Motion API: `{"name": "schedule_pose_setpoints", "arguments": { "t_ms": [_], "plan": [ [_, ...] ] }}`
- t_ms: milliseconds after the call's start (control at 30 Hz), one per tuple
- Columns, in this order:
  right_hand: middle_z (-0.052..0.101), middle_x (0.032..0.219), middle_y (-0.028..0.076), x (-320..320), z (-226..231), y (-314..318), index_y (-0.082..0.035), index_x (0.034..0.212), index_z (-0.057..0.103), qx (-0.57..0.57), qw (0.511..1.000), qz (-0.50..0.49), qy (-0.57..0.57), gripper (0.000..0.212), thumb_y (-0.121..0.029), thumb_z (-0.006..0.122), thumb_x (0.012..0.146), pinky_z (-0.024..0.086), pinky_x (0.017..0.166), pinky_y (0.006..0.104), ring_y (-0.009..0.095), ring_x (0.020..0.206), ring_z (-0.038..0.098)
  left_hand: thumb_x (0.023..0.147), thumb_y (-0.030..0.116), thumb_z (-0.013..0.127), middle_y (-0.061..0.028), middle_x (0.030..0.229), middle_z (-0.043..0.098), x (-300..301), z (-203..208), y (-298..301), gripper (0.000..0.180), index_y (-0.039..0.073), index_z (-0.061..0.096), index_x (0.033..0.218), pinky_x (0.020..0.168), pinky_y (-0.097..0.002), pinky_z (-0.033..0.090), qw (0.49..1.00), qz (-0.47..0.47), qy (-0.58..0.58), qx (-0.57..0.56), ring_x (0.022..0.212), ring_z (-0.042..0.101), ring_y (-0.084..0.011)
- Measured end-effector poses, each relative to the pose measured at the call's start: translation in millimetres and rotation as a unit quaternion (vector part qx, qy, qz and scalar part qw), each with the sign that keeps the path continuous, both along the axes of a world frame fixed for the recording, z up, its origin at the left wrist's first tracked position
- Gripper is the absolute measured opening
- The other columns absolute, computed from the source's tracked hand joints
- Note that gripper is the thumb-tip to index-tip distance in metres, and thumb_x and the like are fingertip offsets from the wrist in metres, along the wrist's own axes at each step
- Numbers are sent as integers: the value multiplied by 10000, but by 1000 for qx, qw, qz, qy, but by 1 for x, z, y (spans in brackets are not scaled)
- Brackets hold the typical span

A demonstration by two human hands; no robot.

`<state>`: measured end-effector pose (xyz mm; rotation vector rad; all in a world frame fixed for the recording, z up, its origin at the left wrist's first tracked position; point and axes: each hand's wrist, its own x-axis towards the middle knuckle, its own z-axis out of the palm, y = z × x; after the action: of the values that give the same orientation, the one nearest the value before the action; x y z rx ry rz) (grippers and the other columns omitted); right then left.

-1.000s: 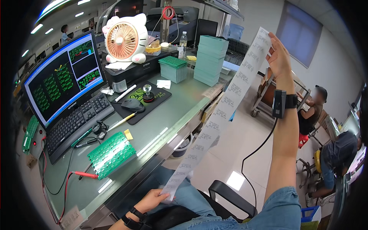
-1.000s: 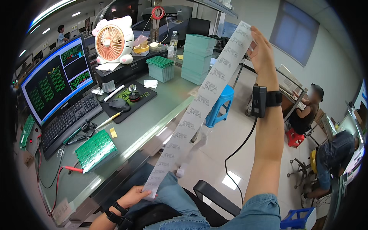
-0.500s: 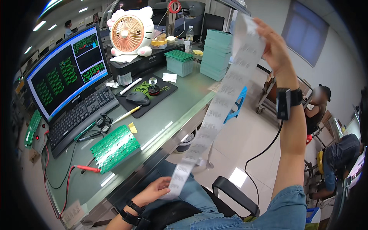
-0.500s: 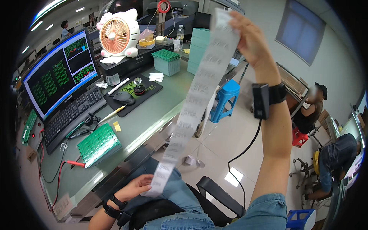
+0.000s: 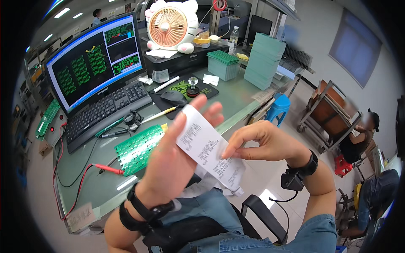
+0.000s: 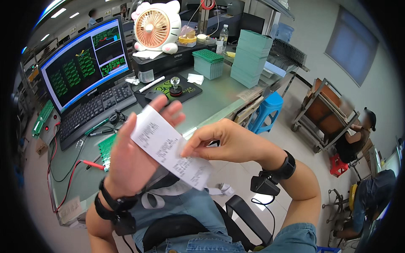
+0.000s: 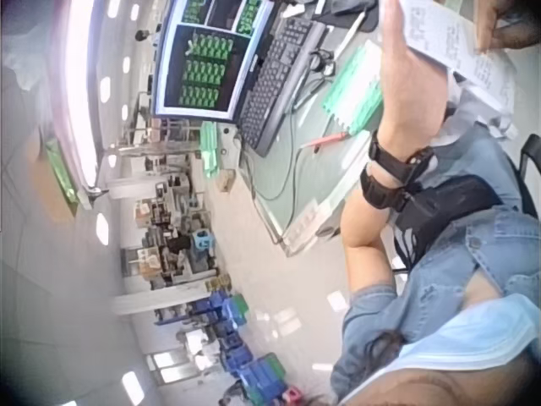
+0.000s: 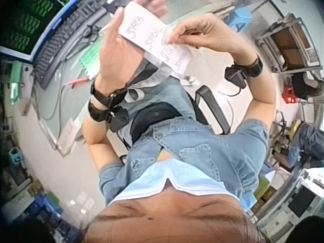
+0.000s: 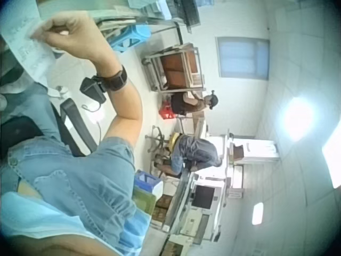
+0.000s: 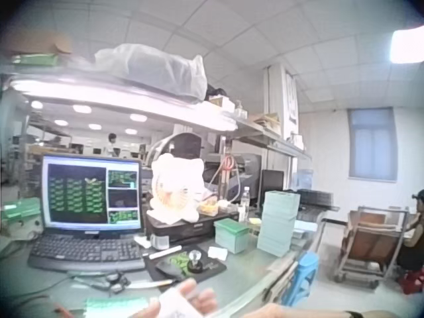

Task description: Using a multimeter to test components on a green printed circuit board while checking a printed parts list.

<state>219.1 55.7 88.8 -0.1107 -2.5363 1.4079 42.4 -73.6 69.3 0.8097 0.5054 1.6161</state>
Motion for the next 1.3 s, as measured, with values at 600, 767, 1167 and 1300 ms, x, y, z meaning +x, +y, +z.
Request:
{"name": "schedule_pose_setpoints", "arguments": {
  "t_ms": [600,767,1167,1300],
  "plan": [
    [656,978,205,253,-194,199,-30,931,683,353,569,-553,-496,235,-117,500,812,518,783,419,356,944,635,999,284,336,-197,1463,306,-42,57,-1,525,26,233,1445,1118,-452,284,985,43,-64,156,1366,290,-335],
    [671,910,128,232,-136,203,1,927,655,294,757,-499,-302,262,-240,596,842,499,769,341,233,812,642,991,271,363,-177,1361,465,-21,44,11,501,0,314,1409,1061,-426,364,995,-9,16,97,1284,430,-301],
    [667,998,47,12,-51,7,-12,1115,630,-103,991,-66,-47,275,-132,666,870,478,803,275,108,903,597,978,288,453,-108,1347,492,9,0,22,462,-19,459,1324,1053,-366,333,992,-35,105,-63,1258,437,-213],
    [683,987,82,49,-148,54,-37,1048,660,4,978,-92,-186,271,-216,680,846,491,798,320,204,900,630,978,301,441,-122,1356,482,1,0,15,476,-35,459,1315,1072,-376,312,995,-8,86,-45,1297,391,-225]
  ]
}}
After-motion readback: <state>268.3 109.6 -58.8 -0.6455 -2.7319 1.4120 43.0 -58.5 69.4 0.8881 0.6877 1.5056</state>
